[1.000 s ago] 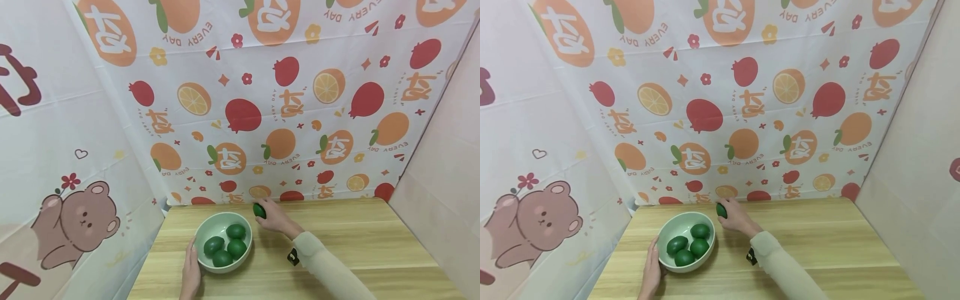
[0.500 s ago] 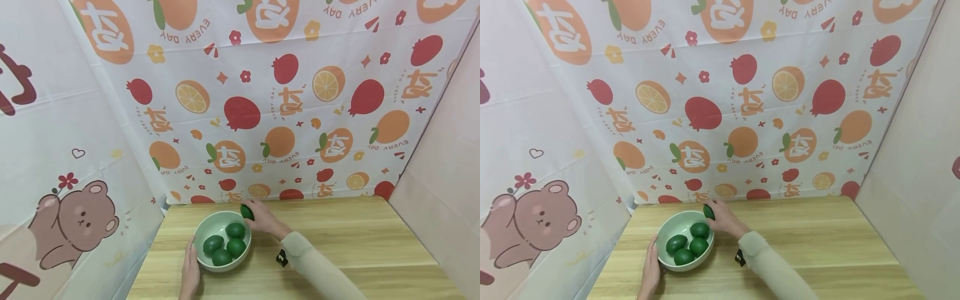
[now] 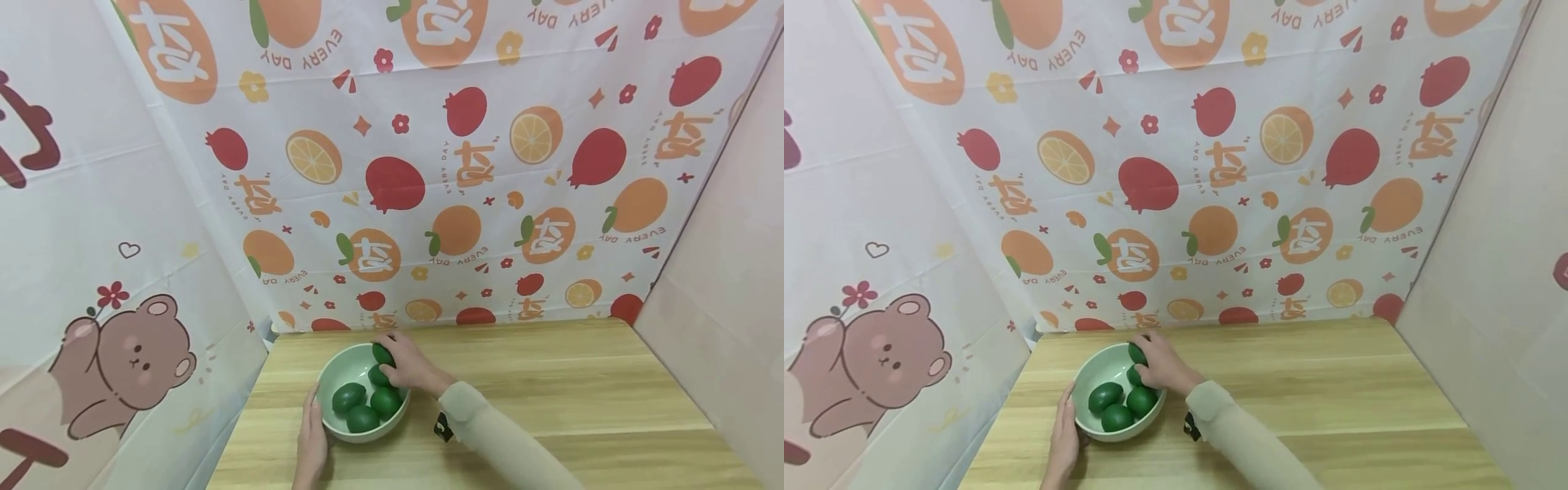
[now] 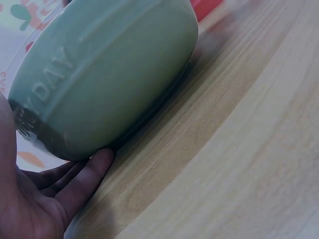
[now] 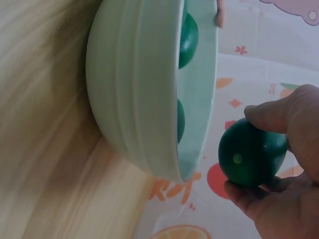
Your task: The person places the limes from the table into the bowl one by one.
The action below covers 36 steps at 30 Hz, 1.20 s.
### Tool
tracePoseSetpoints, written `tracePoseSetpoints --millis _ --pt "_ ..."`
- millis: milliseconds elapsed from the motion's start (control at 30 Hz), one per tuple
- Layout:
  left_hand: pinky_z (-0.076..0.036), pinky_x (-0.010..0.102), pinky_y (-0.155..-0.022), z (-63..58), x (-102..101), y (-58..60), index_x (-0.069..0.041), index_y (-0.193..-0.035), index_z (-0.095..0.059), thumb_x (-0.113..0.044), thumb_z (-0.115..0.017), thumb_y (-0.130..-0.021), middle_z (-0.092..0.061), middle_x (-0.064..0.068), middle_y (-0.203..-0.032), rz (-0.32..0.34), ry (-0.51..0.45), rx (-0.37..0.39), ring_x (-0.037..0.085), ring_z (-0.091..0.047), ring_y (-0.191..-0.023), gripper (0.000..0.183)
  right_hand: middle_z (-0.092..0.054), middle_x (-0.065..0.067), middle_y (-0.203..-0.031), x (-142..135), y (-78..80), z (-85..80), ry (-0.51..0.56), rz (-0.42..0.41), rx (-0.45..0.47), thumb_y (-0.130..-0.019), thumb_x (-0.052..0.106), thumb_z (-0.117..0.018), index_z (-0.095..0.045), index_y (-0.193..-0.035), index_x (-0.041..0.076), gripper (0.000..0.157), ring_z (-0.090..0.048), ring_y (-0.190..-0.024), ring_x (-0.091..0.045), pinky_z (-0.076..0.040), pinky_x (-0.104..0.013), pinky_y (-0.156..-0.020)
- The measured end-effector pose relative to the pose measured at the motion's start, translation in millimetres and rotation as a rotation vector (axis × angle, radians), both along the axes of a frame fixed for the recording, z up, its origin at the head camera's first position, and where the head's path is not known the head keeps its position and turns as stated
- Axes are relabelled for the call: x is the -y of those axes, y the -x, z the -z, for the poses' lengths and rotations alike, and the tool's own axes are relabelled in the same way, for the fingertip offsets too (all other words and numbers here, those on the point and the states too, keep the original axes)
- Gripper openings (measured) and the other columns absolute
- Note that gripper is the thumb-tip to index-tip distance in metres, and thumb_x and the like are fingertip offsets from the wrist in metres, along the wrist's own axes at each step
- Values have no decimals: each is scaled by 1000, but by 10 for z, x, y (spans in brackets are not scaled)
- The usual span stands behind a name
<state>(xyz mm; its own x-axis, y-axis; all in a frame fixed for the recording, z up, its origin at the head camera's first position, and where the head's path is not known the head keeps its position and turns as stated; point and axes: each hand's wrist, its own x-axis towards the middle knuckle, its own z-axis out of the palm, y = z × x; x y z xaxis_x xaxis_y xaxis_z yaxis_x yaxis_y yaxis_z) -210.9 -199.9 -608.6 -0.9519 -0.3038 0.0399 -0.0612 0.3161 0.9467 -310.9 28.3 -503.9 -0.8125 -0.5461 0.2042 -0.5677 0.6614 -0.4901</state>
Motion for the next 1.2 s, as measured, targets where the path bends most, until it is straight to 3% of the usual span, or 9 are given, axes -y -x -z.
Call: tracePoseSetpoints --millis 400,867,1200 --pt "-22 72 -122 2 21 7 -32 -164 -16 -56 -12 -108 -19 17 -171 20 3 42 50 -23 -153 60 -46 -10 -153 319 -52 80 -17 -28 29 -99 20 -64 -43 -153 33 59 -52 -134 -25 -53 -50 -108" --pt "-25 73 -120 22 43 5 -34 -164 -13 -58 -10 -107 -18 19 -170 16 9 73 52 -24 -152 61 -49 -1 -150 565 -40 221 -9 42 71 -96 22 -70 -38 -152 39 66 -53 -129 -16 -55 -41 -105" --pt "-24 70 -122 6 22 28 -34 -164 -13 -58 -9 -107 -19 18 -170 17 18 77 50 -24 -153 62 -48 -1 -153 595 -69 331 13 29 68 -97 20 -69 -44 -151 32 61 -52 -133 -17 -54 -43 -107"
